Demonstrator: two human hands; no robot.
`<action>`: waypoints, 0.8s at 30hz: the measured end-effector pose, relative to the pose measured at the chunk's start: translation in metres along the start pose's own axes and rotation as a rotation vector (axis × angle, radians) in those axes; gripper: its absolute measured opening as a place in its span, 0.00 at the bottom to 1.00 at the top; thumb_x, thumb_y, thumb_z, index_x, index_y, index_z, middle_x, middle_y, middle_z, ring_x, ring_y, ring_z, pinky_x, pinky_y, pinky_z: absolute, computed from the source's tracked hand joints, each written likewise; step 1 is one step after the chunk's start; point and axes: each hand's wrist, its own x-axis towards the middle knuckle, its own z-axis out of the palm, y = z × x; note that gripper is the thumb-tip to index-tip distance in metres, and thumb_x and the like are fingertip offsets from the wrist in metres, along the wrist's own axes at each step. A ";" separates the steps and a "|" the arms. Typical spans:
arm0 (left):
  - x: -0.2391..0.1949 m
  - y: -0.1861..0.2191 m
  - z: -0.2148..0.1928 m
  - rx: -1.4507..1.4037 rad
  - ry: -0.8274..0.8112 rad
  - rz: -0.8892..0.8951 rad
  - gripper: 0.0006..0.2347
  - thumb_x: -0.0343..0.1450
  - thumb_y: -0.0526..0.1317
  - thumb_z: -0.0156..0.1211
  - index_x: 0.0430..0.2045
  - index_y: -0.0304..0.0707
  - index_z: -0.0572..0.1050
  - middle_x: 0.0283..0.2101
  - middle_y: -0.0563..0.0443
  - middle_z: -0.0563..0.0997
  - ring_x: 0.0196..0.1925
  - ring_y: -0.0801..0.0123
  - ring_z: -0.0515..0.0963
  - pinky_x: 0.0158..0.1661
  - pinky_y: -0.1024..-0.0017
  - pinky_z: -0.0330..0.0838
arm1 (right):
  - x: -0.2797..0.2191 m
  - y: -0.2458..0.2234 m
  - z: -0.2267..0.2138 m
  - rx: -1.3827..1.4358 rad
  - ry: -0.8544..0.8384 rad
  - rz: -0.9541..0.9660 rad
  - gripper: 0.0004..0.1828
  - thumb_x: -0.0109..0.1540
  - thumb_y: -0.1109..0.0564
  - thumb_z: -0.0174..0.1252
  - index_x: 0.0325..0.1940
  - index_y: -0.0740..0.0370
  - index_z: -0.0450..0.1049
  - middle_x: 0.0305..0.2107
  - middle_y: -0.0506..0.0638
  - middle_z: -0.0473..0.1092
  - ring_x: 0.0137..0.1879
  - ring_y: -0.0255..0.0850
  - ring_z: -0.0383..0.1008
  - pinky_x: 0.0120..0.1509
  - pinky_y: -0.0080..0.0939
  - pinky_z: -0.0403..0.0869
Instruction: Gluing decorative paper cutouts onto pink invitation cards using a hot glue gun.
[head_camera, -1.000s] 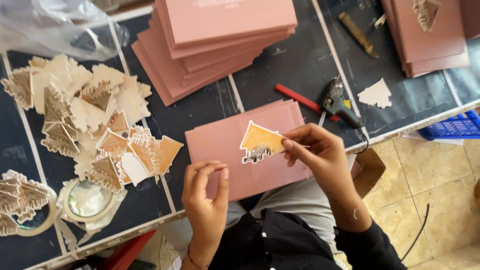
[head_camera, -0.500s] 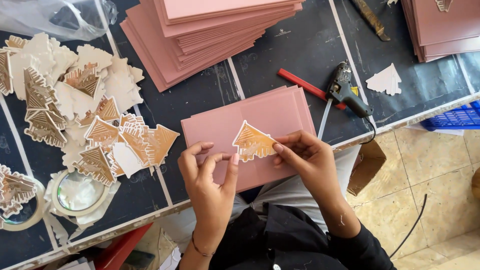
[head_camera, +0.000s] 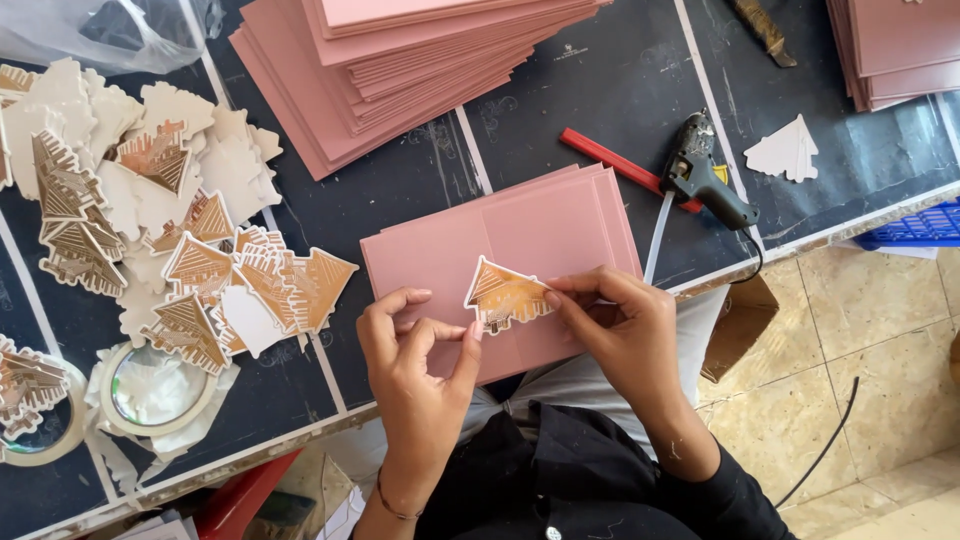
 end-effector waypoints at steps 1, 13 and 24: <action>0.000 0.000 0.000 0.011 -0.006 0.013 0.07 0.71 0.36 0.74 0.23 0.40 0.80 0.53 0.45 0.73 0.56 0.58 0.73 0.53 0.66 0.73 | 0.000 0.000 0.000 -0.049 0.009 -0.035 0.03 0.63 0.61 0.73 0.41 0.61 0.86 0.31 0.45 0.81 0.33 0.26 0.72 0.35 0.26 0.72; 0.002 0.000 0.002 0.049 0.004 0.016 0.08 0.72 0.38 0.74 0.23 0.41 0.81 0.52 0.46 0.73 0.54 0.58 0.73 0.51 0.67 0.74 | 0.000 0.001 0.007 -0.075 0.056 -0.041 0.02 0.64 0.61 0.71 0.40 0.60 0.86 0.31 0.43 0.81 0.31 0.26 0.72 0.34 0.25 0.73; 0.002 -0.001 0.003 0.080 0.013 0.022 0.08 0.71 0.39 0.75 0.23 0.41 0.80 0.52 0.46 0.74 0.53 0.57 0.73 0.49 0.66 0.74 | -0.001 0.000 0.009 -0.100 0.061 -0.021 0.04 0.64 0.61 0.71 0.43 0.57 0.87 0.28 0.43 0.78 0.32 0.26 0.74 0.35 0.25 0.75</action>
